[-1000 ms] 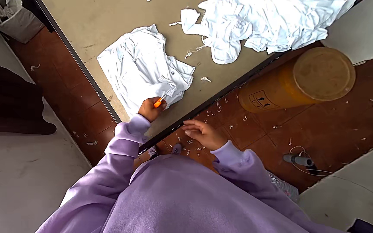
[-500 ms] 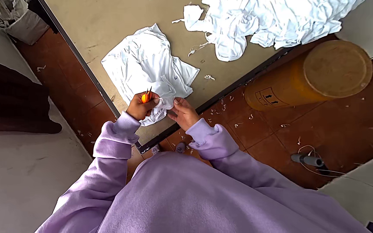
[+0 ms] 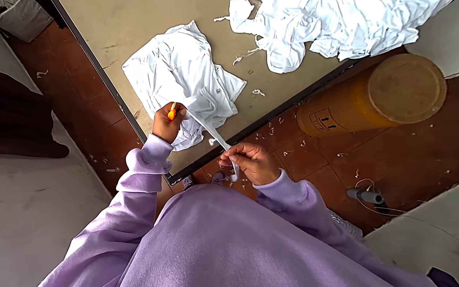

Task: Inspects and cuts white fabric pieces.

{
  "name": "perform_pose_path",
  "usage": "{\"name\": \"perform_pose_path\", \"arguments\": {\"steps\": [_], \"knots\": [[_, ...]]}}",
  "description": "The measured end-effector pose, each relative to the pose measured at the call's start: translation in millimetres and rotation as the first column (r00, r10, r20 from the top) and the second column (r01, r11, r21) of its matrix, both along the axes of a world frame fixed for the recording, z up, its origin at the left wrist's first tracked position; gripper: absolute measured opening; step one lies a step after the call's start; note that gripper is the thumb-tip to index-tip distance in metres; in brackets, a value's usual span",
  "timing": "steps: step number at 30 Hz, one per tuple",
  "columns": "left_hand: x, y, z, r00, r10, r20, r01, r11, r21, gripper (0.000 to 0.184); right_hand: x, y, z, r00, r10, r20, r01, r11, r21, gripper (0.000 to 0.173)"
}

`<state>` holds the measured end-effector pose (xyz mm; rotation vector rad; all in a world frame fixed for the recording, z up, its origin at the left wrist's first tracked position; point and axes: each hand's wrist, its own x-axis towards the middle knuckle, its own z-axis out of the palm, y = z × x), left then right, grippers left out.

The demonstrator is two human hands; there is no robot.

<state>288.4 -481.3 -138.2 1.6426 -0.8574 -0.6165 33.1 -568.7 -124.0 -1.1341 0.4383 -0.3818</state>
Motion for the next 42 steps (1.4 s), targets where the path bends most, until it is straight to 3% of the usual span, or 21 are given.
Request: {"name": "perform_pose_path", "arguments": {"steps": [4,6,8,11,13,14,16,18,20,23,27,29,34,42], "knots": [[4,5,-10,0.995,0.082,0.060,-0.086,0.994,0.065,0.016,-23,10,1,0.989,-0.051,-0.141,0.052,0.999,0.004,0.027],[5,8,-10,0.996,0.025,0.091,-0.035,0.993,0.113,0.016,-27,11,-2,0.970,-0.111,-0.216,0.101,0.993,-0.057,0.029],[6,10,-3,0.982,-0.127,0.138,0.090,0.964,0.249,0.018,-27,8,-9,0.931,-0.158,-0.328,0.108,0.980,-0.165,0.029],[5,-3,11,0.938,-0.305,0.163,0.168,0.813,0.557,0.025,-23,-9,-30,0.820,-0.090,-0.565,-0.101,0.949,-0.298,0.023],[2,-15,10,0.922,-0.332,0.198,0.130,0.749,0.650,0.027,-15,-21,-46,0.714,-0.061,-0.698,-0.214,0.930,-0.300,0.024],[1,-21,6,0.916,-0.334,0.220,0.111,0.740,0.664,0.028,-11,-25,-53,0.667,-0.125,-0.734,-0.229,0.904,-0.362,0.027],[0,-28,-7,0.909,-0.337,0.244,0.096,0.741,0.665,0.031,-4,-29,-56,0.630,-0.319,-0.708,-0.271,0.764,-0.586,0.036],[-2,-28,-19,0.900,-0.337,0.277,0.092,0.767,0.635,0.039,7,-24,-58,0.718,-0.432,-0.546,-0.250,0.572,-0.782,0.034],[-5,-24,-28,0.874,-0.325,0.362,0.070,0.821,0.566,0.040,23,-17,-60,0.822,-0.373,-0.431,-0.237,0.464,-0.854,0.030],[-13,-15,-32,0.810,-0.285,0.512,0.037,0.897,0.441,0.041,45,-10,-67,0.895,-0.251,-0.368,-0.248,0.406,-0.880,0.030],[-27,-3,-33,0.726,-0.237,0.646,0.090,0.963,0.252,0.034,55,-11,-80,0.893,-0.259,-0.367,-0.240,0.417,-0.877,0.014],[-33,3,-33,0.704,-0.302,0.643,0.177,0.951,0.253,0.034,54,-14,-82,0.898,-0.281,-0.338,-0.190,0.444,-0.876,0.014],[-35,1,-32,0.598,-0.600,0.531,0.327,0.788,0.522,0.031,50,-21,-79,0.888,-0.262,-0.377,-0.180,0.557,-0.811,0.020],[-36,-30,-17,0.491,-0.811,0.318,0.369,0.524,0.767,0.035,50,-28,-73,0.887,-0.216,-0.408,-0.215,0.589,-0.779,0.019]]}}
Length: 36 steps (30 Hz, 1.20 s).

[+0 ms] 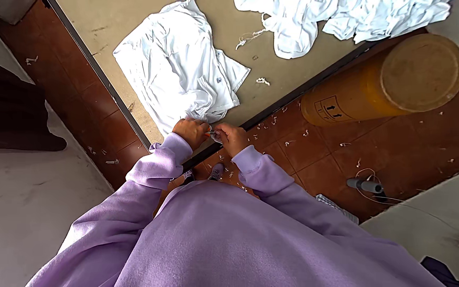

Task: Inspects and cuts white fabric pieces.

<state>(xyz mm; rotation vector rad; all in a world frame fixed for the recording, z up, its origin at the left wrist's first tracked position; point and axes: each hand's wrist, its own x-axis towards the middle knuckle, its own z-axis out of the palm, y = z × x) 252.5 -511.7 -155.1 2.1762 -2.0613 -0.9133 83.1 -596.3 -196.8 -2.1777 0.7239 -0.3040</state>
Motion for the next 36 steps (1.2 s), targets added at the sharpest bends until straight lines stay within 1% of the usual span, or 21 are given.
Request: {"name": "perform_pose_path", "arguments": {"steps": [4,6,8,9,10,12,13,14,15,16,18,20,22,23,26,27,29,31,33,34,36], "knots": [[-4,-12,8,0.997,-0.051,0.053,0.045,0.992,0.114,0.035,2,-3,2,0.999,0.022,-0.039,-0.021,0.999,0.040,0.021],[-7,-14,7,0.993,-0.078,0.089,0.064,0.986,0.156,0.035,3,-4,0,1.000,0.003,-0.020,-0.002,0.999,0.052,0.021],[-8,-14,2,0.992,-0.082,0.096,0.068,0.987,0.147,0.035,-2,-4,-2,0.993,-0.112,0.031,0.109,0.990,0.091,0.023],[-7,-13,0,0.994,-0.070,0.085,0.059,0.990,0.125,0.034,-9,-5,-2,0.971,-0.234,0.043,0.226,0.964,0.139,0.027],[-6,-11,-2,0.997,-0.046,0.065,0.040,0.995,0.093,0.034,-20,-9,-4,0.922,-0.385,0.038,0.371,0.909,0.190,0.031],[-5,-5,-7,1.000,0.011,0.012,-0.011,1.000,0.001,0.032,-49,-21,-12,0.758,-0.649,-0.058,0.637,0.720,0.274,0.042],[-5,-3,-10,0.999,0.034,-0.008,-0.035,0.999,-0.036,0.032,-62,-25,-18,0.687,-0.716,-0.125,0.714,0.631,0.304,0.043],[-5,-1,-12,0.998,0.052,-0.024,-0.054,0.997,-0.055,0.032,-73,-25,-23,0.674,-0.717,-0.180,0.727,0.601,0.332,0.041],[-5,0,-13,0.997,0.064,-0.033,-0.066,0.995,-0.071,0.031,-80,-22,-26,0.715,-0.665,-0.218,0.691,0.623,0.367,0.038],[-4,0,-14,0.997,0.071,-0.040,-0.074,0.993,-0.088,0.031,-83,-17,-29,0.776,-0.582,-0.244,0.627,0.668,0.401,0.036],[-4,1,-16,0.995,0.081,-0.050,-0.086,0.990,-0.107,0.031,-80,-5,-40,0.852,-0.446,-0.274,0.523,0.717,0.461,0.045],[-4,2,-19,0.993,0.094,-0.066,-0.101,0.987,-0.126,0.031,-69,4,-49,0.878,-0.381,-0.291,0.478,0.743,0.468,0.060],[-4,2,-20,0.991,0.111,-0.079,-0.120,0.984,-0.132,0.032,-53,13,-52,0.867,-0.368,-0.335,0.486,0.768,0.417,0.068],[-5,3,-21,0.990,0.119,-0.076,-0.128,0.983,-0.134,0.032,-47,18,-53,0.858,-0.386,-0.340,0.504,0.763,0.405,0.064],[-7,3,-22,0.987,0.144,-0.073,-0.154,0.977,-0.150,0.032,-44,25,-59,0.825,-0.468,-0.317,0.564,0.718,0.408,0.033],[-7,4,-23,0.985,0.152,-0.076,-0.162,0.974,-0.158,0.033,-47,26,-57,0.828,-0.476,-0.297,0.561,0.719,0.410,0.027],[-7,5,-25,0.982,0.172,-0.084,-0.185,0.966,-0.182,0.033,-59,28,-49,0.869,-0.456,-0.191,0.492,0.760,0.424,0.025],[-8,7,-28,0.975,0.196,-0.105,-0.214,0.957,-0.198,0.035,-73,32,-37,0.897,-0.441,-0.030,0.408,0.798,0.444,0.027],[-9,11,-29,0.961,0.222,-0.163,-0.257,0.936,-0.240,0.038,-83,35,-18,0.889,-0.450,0.084,0.352,0.789,0.504,0.030],[-10,14,-30,0.948,0.239,-0.210,-0.294,0.910,-0.293,0.039,-86,36,-7,0.882,-0.450,0.141,0.313,0.781,0.540,0.027],[-15,26,-25,0.916,0.281,-0.287,-0.382,0.830,-0.407,0.043,-91,35,10,0.877,-0.403,0.263,0.203,0.805,0.558,0.013]]}}
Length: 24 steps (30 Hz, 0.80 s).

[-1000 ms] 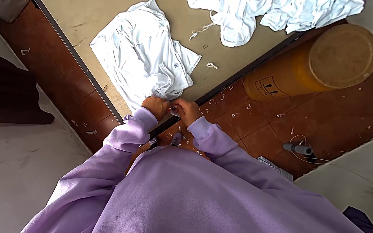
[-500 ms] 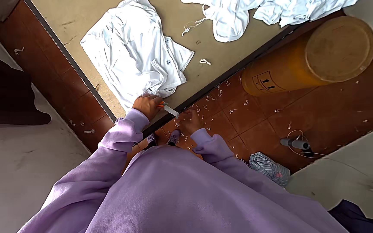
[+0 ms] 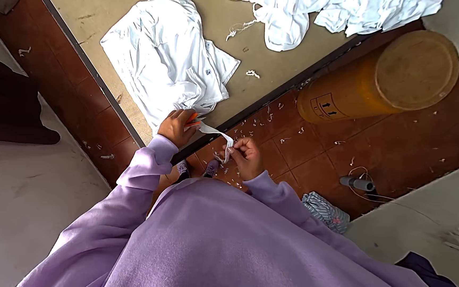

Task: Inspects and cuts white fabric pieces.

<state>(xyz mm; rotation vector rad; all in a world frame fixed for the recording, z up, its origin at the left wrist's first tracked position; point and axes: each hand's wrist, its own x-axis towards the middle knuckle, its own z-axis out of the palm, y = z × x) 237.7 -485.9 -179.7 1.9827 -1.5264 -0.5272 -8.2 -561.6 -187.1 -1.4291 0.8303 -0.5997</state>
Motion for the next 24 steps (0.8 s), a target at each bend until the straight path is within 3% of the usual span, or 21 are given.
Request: {"name": "perform_pose_path", "arguments": {"steps": [1,4,8,12,24], "knots": [[-4,7,6,0.999,0.038,-0.001,-0.038,0.998,-0.058,0.045,-1,-2,6,0.998,0.036,0.044,-0.035,0.999,-0.027,0.009],[-18,33,29,0.997,0.071,-0.030,-0.074,0.991,-0.108,0.046,0,-7,28,0.987,0.124,0.102,-0.120,0.992,-0.046,0.017],[-42,59,56,0.977,-0.110,-0.183,0.110,0.994,-0.014,0.043,7,-7,51,0.958,0.237,0.160,-0.239,0.971,-0.005,0.042],[-54,65,68,0.964,-0.180,-0.196,0.189,0.982,0.025,0.043,11,-10,65,0.917,0.380,0.123,-0.379,0.925,-0.031,0.061],[-50,54,64,0.953,-0.238,-0.186,0.236,0.971,-0.033,0.032,23,1,68,0.880,0.469,0.074,-0.459,0.881,-0.118,0.062]]}}
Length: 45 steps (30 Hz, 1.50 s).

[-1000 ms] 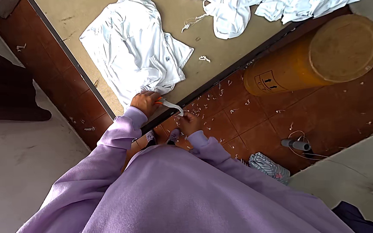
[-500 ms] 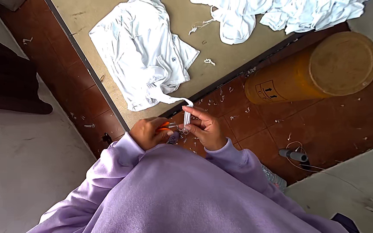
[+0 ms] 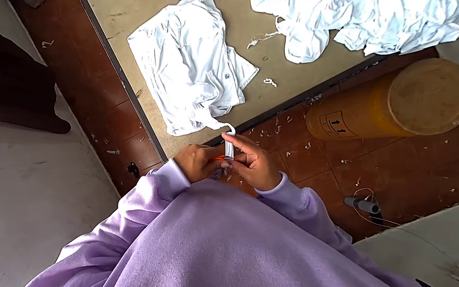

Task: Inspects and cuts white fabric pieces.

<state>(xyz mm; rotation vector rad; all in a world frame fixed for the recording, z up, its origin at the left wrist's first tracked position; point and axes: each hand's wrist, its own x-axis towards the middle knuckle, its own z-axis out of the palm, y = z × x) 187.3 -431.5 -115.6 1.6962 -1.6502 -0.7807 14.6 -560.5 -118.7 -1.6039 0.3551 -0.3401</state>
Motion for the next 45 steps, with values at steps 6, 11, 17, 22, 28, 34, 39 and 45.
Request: {"name": "perform_pose_path", "arguments": {"steps": [6,11,17,22,28,34,39,45], "knots": [[5,4,-2,0.996,-0.003,-0.086,0.008,0.998,0.059,0.036,1,1,2,1.000,0.010,-0.015,-0.010,1.000,0.013,0.068],[6,-5,-2,0.995,-0.023,-0.095,0.015,0.996,-0.087,0.032,7,2,1,0.999,0.034,-0.004,-0.034,0.999,0.031,0.070],[30,1,-16,0.995,0.092,-0.028,-0.090,0.993,0.075,0.038,-46,-25,-13,0.887,0.190,-0.421,-0.275,0.950,-0.150,0.025],[74,-19,-40,0.908,0.402,0.114,-0.417,0.886,0.203,0.057,-55,-28,-11,-0.169,0.288,-0.943,-0.714,0.624,0.319,0.036],[92,-57,-40,0.970,0.145,0.196,-0.230,0.814,0.533,0.034,-9,-31,-22,0.454,0.091,-0.886,-0.575,0.790,-0.213,0.036],[26,-22,-30,0.962,-0.206,-0.181,0.271,0.813,0.516,0.023,100,-38,-13,0.966,-0.108,-0.237,-0.083,0.736,-0.672,0.023],[31,15,-35,0.964,-0.126,-0.233,0.239,0.794,0.560,0.030,161,-15,-45,0.942,0.140,-0.306,-0.312,0.702,-0.640,0.018],[89,60,-36,0.986,0.117,-0.118,-0.061,0.914,0.400,0.025,219,-4,-74,0.894,0.183,-0.409,-0.440,0.531,-0.725,0.031]]}}
